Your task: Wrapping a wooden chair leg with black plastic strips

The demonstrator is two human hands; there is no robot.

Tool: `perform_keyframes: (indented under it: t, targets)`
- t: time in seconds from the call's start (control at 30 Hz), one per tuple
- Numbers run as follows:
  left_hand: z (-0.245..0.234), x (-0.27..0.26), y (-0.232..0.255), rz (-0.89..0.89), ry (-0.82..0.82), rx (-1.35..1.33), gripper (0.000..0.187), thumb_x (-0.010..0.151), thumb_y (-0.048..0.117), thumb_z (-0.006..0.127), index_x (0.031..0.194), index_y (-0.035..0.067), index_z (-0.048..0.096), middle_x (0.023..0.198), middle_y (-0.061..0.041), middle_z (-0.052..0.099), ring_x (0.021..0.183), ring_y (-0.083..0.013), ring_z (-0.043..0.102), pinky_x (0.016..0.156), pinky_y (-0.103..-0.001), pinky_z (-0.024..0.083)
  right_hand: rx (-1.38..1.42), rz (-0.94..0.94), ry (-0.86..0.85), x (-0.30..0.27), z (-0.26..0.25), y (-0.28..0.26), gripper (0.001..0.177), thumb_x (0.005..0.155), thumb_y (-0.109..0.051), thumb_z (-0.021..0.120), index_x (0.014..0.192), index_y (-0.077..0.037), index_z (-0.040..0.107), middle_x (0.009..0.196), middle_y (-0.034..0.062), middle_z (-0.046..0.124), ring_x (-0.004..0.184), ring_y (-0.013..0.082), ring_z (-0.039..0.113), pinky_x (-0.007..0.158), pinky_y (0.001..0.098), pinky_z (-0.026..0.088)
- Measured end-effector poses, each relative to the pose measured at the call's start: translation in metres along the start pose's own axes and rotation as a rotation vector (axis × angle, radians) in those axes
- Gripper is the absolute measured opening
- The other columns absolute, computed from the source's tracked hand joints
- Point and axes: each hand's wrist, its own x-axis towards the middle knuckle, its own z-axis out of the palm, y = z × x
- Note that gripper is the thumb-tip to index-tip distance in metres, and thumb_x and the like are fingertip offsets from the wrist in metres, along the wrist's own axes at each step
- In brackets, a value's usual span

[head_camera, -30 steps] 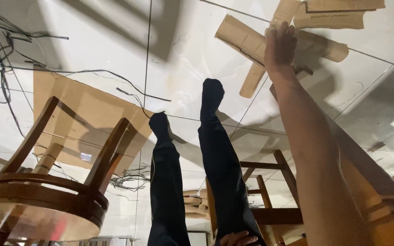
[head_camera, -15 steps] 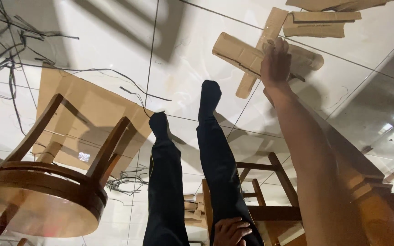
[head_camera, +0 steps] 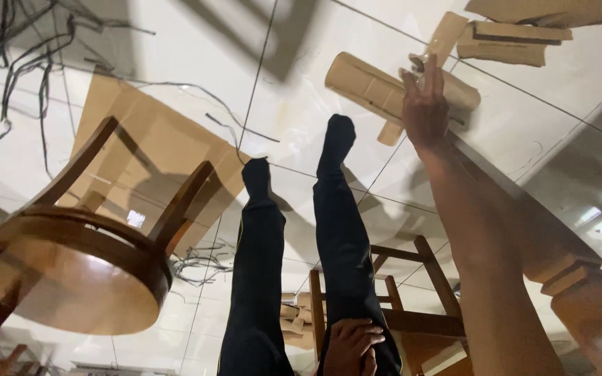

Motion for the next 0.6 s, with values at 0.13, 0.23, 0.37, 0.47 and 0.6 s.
perform_keyframes:
  t: [0.13, 0.23, 0.37, 0.47, 0.6]
  targets:
    - [-0.021, 0.003, 0.011, -0.074, -0.043, -0.064, 0.032, 0.09, 0.019, 0.051, 0.115, 0.008, 0.069, 0.126, -0.004, 0.07, 0.124, -0.0221, 0.057, 0.104, -0.047, 0.031, 0.101, 0.041, 0.069, -0.002, -0.004, -0.018, 0.022, 0.111, -0.004, 0.064, 0.129, -0.004, 0.075, 0.147, 0.0349, 0.042, 0.109, 0.0421, 0.072, 0.069, 0.031, 0.072]
    - [-0.03, 0.005, 0.017, -0.078, -0.034, -0.103, 0.032, 0.087, 0.013, 0.054, 0.115, 0.007, 0.067, 0.128, -0.006, 0.069, 0.125, -0.0233, 0.057, 0.105, -0.047, 0.03, 0.043, 0.103, 0.03, -0.019, 0.018, -0.007, 0.038, 0.11, -0.003, 0.067, 0.147, -0.012, 0.07, 0.154, 0.0327, 0.03, 0.12, 0.047, 0.067, 0.069, 0.0281, 0.071]
    - [-0.032, 0.008, 0.028, -0.066, 0.05, -0.13, 0.027, 0.097, 0.017, 0.049, 0.113, 0.006, 0.068, 0.128, -0.005, 0.069, 0.125, -0.0216, 0.054, 0.108, -0.044, 0.03, 0.368, 0.319, 0.122, -0.031, 0.028, -0.003, 0.045, 0.108, -0.001, 0.053, 0.144, -0.009, 0.079, 0.169, 0.0162, 0.012, 0.125, 0.0276, 0.078, 0.086, 0.0193, 0.072]
    - [-0.025, 0.004, 0.026, -0.144, -0.067, -0.138, 0.032, 0.087, 0.014, 0.054, 0.116, 0.006, 0.066, 0.128, -0.012, 0.068, 0.129, -0.0297, 0.054, 0.103, -0.046, 0.028, 0.611, 0.285, 0.174, -0.034, 0.032, 0.006, 0.045, 0.103, -0.002, 0.047, 0.141, 0.01, 0.068, 0.159, 0.0308, 0.021, 0.146, 0.0521, 0.037, 0.12, 0.0511, 0.054]
    - [-0.02, -0.001, 0.026, -0.151, 0.013, -0.138, 0.03, 0.082, 0.002, 0.056, 0.11, 0.007, 0.066, 0.124, -0.008, 0.068, 0.124, -0.0273, 0.056, 0.101, -0.046, 0.033, 0.603, 0.268, 0.136, -0.05, -0.007, -0.01, 0.02, 0.108, -0.003, 0.044, 0.116, 0.008, 0.059, 0.091, 0.0139, 0.056, 0.077, 0.0249, 0.052, 0.07, 0.039, 0.046]
